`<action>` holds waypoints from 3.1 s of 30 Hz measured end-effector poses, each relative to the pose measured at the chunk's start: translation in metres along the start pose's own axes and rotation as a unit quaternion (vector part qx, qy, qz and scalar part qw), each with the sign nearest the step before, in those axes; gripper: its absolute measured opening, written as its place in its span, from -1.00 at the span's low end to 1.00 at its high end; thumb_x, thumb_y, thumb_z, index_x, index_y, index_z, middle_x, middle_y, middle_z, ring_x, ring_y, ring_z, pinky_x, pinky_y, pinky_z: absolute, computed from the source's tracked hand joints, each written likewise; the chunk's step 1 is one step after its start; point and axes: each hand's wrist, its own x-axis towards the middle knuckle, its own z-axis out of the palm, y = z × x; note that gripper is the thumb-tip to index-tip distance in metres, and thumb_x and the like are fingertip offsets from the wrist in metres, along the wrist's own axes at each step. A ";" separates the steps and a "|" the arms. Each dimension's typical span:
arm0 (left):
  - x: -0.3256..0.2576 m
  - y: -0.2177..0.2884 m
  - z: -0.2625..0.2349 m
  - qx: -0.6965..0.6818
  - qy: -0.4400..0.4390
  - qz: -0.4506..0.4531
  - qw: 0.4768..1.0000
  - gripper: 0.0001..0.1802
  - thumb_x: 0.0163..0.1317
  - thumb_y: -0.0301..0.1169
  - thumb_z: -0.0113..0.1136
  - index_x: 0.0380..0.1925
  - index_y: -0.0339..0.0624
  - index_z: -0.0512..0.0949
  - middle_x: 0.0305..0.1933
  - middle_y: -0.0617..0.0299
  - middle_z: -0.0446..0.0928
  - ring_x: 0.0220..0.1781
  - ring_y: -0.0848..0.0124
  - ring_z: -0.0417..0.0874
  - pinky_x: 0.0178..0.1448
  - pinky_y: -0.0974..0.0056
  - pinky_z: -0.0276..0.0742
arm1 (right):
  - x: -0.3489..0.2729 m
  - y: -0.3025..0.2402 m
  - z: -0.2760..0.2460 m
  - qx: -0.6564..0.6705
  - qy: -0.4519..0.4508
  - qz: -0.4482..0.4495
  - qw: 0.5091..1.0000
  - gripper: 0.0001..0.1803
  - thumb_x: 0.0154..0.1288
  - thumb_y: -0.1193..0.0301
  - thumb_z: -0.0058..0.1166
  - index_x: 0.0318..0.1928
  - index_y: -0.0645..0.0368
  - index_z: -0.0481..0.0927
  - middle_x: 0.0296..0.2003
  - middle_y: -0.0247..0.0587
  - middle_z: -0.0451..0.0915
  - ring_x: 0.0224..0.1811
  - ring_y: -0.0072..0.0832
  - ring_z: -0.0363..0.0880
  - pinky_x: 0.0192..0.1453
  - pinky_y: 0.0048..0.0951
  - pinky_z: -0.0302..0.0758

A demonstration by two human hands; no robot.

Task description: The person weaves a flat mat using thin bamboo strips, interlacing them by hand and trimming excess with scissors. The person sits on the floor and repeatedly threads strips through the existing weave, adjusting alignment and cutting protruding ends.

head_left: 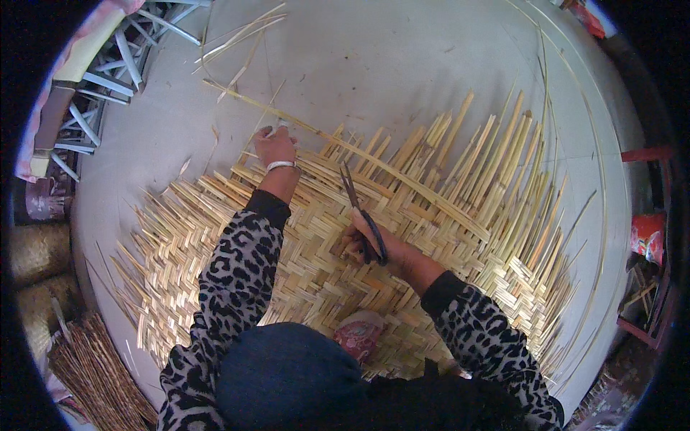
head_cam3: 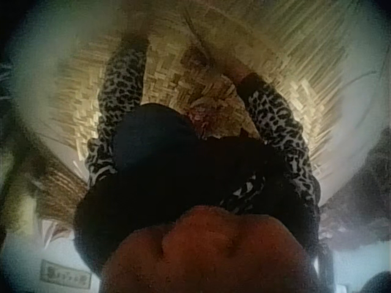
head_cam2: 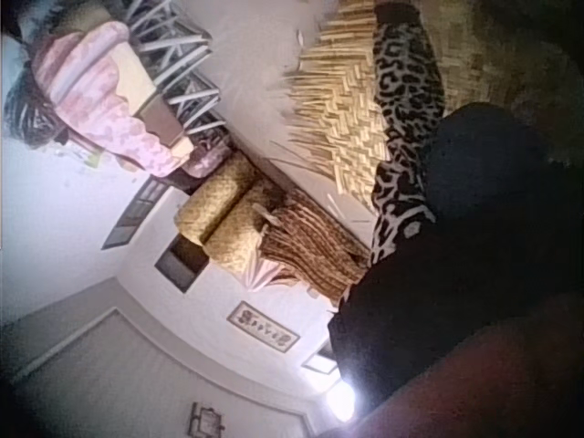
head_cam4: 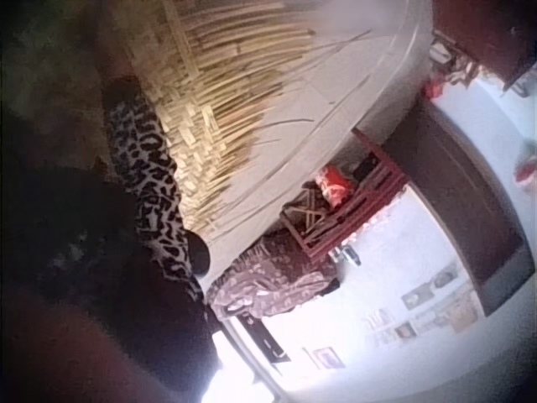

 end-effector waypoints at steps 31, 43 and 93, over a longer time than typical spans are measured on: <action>0.018 0.019 -0.021 -0.152 -0.379 -0.212 0.888 -0.88 0.31 -0.36 0.17 -0.19 -0.10 0.54 -0.18 0.20 0.60 -0.23 0.33 0.63 -0.19 0.24 0.61 | 0.023 -0.021 0.007 0.044 -0.005 -0.024 0.999 -0.24 0.26 -0.38 -0.12 -0.11 0.13 0.47 -0.26 -0.36 0.48 -0.28 -0.61 0.45 -0.26 -0.54 0.42; -0.022 0.049 -0.020 0.083 -0.261 0.032 0.961 -0.75 0.12 -0.38 0.33 -0.30 -0.34 0.57 -0.47 0.19 0.61 -0.53 0.51 0.58 -0.54 0.41 0.42 | 0.049 -0.048 0.033 0.094 -0.014 -0.016 0.995 -0.16 0.13 -0.46 -0.05 -0.15 0.16 0.46 -0.34 -0.34 0.46 -0.36 -0.59 0.42 -0.32 -0.51 0.40; -0.270 -0.033 -0.067 0.210 -0.575 -0.382 0.693 -0.54 0.47 -0.06 -0.12 -0.15 -0.26 0.55 -0.25 0.15 0.64 -0.25 0.31 0.68 -0.16 0.17 0.60 | -0.175 0.091 -0.119 -0.626 0.166 -0.105 0.755 -0.78 0.23 0.30 0.09 -0.24 0.18 0.57 -0.27 -0.02 0.58 -0.18 0.00 0.60 -0.08 -0.04 0.56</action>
